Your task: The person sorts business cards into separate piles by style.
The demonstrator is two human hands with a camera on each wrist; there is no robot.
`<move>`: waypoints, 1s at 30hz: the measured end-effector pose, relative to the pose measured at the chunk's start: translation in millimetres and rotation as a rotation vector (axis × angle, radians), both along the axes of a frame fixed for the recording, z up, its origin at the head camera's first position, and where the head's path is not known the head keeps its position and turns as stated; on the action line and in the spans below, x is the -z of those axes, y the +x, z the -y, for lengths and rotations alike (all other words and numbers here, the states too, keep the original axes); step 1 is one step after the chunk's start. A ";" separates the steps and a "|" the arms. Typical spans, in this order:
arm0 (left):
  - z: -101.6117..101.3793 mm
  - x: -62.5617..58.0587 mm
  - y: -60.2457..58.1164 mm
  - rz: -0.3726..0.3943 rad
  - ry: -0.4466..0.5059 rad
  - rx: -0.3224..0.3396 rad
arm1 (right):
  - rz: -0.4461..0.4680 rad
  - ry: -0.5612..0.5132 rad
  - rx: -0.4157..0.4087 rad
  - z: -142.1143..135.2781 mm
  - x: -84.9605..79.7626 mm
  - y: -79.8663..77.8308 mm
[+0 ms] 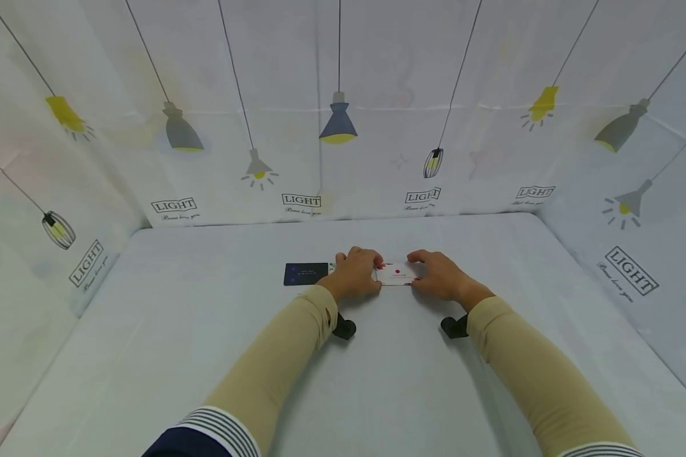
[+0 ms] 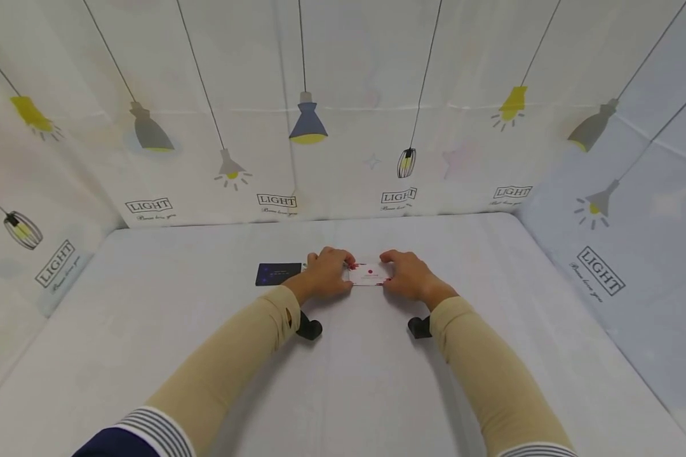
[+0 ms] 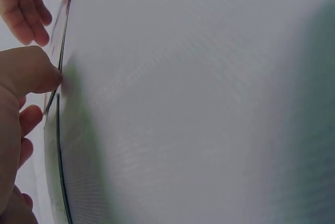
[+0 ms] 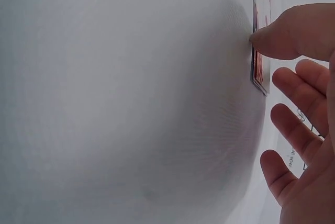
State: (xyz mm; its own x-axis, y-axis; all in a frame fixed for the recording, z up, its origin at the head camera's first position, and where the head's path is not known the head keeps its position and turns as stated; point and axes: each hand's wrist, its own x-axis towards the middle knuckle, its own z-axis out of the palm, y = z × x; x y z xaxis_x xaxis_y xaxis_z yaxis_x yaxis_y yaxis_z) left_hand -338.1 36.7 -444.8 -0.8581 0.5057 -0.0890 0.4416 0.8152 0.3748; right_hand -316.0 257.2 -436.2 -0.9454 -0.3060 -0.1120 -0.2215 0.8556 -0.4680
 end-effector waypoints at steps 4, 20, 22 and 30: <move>0.4 2.0 -0.3 -0.003 -0.004 0.001 | 0.029 -0.021 0.019 0.6 0.9 -0.9; 3.7 8.7 2.5 0.003 0.029 -0.017 | 0.032 -0.022 0.049 2.0 9.4 -2.6; 4.7 9.1 3.2 0.002 0.048 -0.018 | 0.026 -0.023 0.048 2.8 9.4 -2.2; 18.1 0.6 10.1 -0.056 0.161 -0.054 | -0.054 0.013 0.067 6.2 4.4 6.6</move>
State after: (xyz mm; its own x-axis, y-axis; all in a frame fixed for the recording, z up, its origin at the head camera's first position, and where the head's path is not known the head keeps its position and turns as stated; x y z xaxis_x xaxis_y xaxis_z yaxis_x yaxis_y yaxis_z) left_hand -328.0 18.5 -445.4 -0.8858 0.4624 0.0387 0.4226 0.7697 0.4785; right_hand -309.4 251.0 -440.6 -0.9686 -0.2404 -0.0637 -0.1880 0.8755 -0.4452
